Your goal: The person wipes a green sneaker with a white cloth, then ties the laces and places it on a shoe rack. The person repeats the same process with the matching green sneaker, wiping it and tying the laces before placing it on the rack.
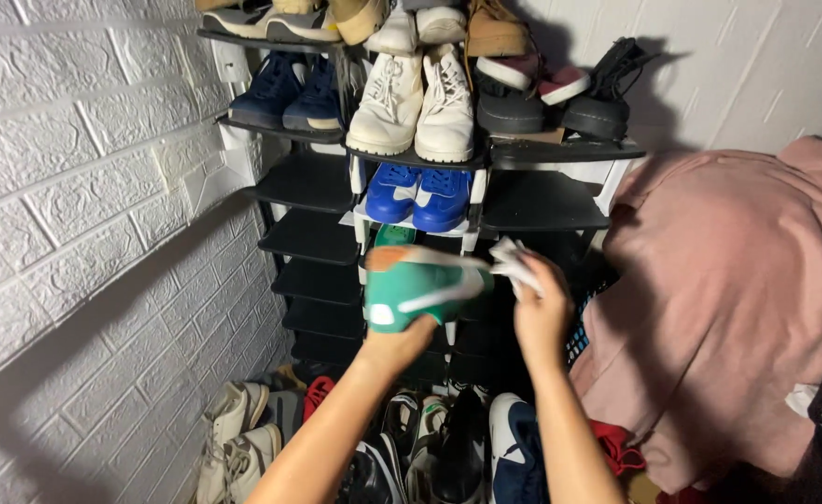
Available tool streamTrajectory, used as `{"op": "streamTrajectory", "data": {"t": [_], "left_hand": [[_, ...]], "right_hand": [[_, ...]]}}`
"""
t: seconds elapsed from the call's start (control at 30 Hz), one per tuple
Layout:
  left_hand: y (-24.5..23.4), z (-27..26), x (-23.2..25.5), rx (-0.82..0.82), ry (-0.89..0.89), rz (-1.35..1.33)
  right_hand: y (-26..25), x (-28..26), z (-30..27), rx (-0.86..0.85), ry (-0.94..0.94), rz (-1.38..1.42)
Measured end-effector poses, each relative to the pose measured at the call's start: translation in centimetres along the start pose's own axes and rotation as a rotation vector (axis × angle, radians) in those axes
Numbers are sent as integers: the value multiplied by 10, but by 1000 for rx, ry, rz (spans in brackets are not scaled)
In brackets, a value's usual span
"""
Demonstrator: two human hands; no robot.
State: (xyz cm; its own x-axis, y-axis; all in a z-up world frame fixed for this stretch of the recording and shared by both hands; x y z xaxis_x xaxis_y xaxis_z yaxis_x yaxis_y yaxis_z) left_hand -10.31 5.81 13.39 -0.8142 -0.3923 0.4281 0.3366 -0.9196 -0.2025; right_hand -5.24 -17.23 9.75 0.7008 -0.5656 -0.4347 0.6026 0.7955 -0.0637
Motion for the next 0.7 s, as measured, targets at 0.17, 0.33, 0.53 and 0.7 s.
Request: {"op": "streamTrajectory", "data": {"t": [0.17, 0.33, 0.53, 0.7], "left_hand": [[71, -45, -74, -189, -15, 376], [71, -64, -97, -157, 87, 88], [98, -75, -122, -662, -276, 838], [78, -56, -73, 11, 267, 583]], "right_hand": [[29, -138, 6, -229, -699, -65], [32, -124, 7, -507, -774, 20], [35, -95, 9, -390, -460, 100], [36, -111, -9, -395, -689, 41]]}}
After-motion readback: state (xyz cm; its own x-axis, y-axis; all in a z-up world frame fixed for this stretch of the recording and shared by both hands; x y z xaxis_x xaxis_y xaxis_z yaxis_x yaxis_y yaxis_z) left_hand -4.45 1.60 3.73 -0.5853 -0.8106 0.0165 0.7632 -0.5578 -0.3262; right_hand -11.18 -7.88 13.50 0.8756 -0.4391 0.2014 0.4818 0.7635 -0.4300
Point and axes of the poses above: each hand's wrist, its own z-axis towards the middle knuckle, its own y-axis out of the palm, x = y × z, the point moved 5 cm from there along z, towards the middle knuckle, and after that the axes turned 15 degrees about -y, right-handed, at the moved point
